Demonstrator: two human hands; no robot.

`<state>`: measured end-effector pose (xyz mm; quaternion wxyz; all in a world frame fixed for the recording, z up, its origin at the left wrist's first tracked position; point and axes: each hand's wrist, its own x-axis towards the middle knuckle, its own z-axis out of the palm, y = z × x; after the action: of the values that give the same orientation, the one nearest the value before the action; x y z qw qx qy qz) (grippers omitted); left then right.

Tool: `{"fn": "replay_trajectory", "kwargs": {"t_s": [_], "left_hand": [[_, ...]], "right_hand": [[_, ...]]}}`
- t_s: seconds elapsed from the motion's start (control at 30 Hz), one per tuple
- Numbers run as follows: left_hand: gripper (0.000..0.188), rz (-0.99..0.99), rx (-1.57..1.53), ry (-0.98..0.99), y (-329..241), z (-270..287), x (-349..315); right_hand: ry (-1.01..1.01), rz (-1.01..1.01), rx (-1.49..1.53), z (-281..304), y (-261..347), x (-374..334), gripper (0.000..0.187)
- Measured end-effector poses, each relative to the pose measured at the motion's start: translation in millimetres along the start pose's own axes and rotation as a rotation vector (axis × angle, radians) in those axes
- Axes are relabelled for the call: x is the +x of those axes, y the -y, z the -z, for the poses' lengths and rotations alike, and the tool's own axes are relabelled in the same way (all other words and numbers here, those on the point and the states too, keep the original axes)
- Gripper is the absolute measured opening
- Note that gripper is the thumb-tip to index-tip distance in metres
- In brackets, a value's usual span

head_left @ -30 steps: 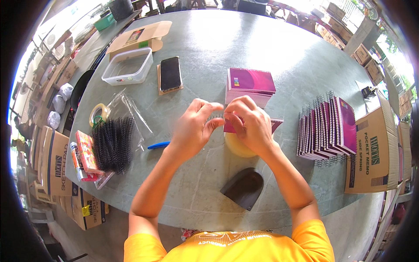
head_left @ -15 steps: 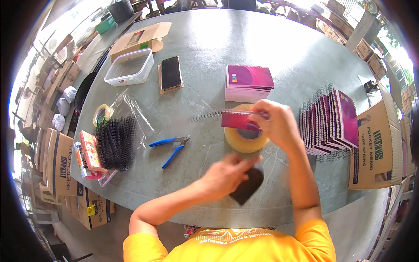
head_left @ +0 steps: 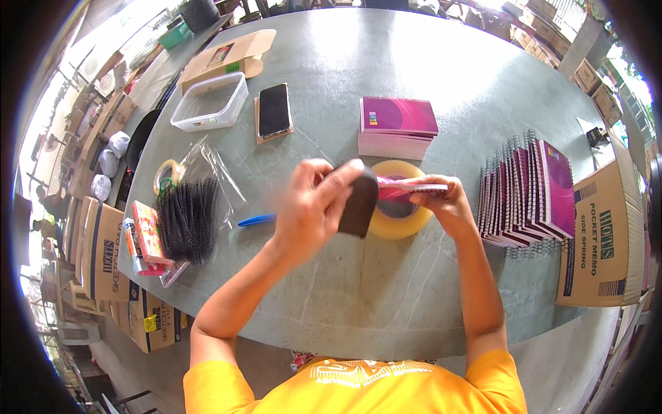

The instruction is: The person inserts metal spiral binders into stacked memo pads, wipes the finished pads with a cloth, and places them in a stack.

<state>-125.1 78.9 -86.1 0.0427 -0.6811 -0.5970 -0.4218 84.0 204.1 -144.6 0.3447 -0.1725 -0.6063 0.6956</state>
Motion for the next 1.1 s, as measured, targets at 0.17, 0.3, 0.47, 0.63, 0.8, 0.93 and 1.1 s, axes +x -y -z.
{"fn": "replay_trajectory", "kwargs": {"t_s": [0.17, 0.3, 0.47, 0.63, 0.8, 0.93, 1.1], "left_hand": [[0.041, -0.131, 0.219, -0.231, -9, 23, 14], [0.037, -0.074, 0.171, 0.083, 3, -9, -8], [0.038, -0.03, 0.141, -0.206, -15, 9, 17], [0.039, -0.108, 0.18, -0.187, -6, 16, 18], [0.034, -0.02, 0.06, 0.195, -1, -7, 6], [0.03, -0.09, 0.027, 0.237, 4, -11, -2], [0.03, -0.137, -0.033, 0.397, -5, -19, -9]], "right_hand": [[-0.064, -0.057, -0.052, 4, -5, -2, 0.024], [-0.086, -0.136, 0.04, -3, 1, -1, 0.028], [-0.051, -0.127, 0.013, 7, -11, -4, 0.027], [-0.088, -0.099, -0.014, -2, -9, -3, 0.024], [-0.004, 0.063, -0.135, 1, -5, 0, 0.024], [-0.119, -0.134, 0.035, 0, 1, -6, 0.027], [-0.212, -0.104, -0.073, -6, 2, 1, 0.024]]}}
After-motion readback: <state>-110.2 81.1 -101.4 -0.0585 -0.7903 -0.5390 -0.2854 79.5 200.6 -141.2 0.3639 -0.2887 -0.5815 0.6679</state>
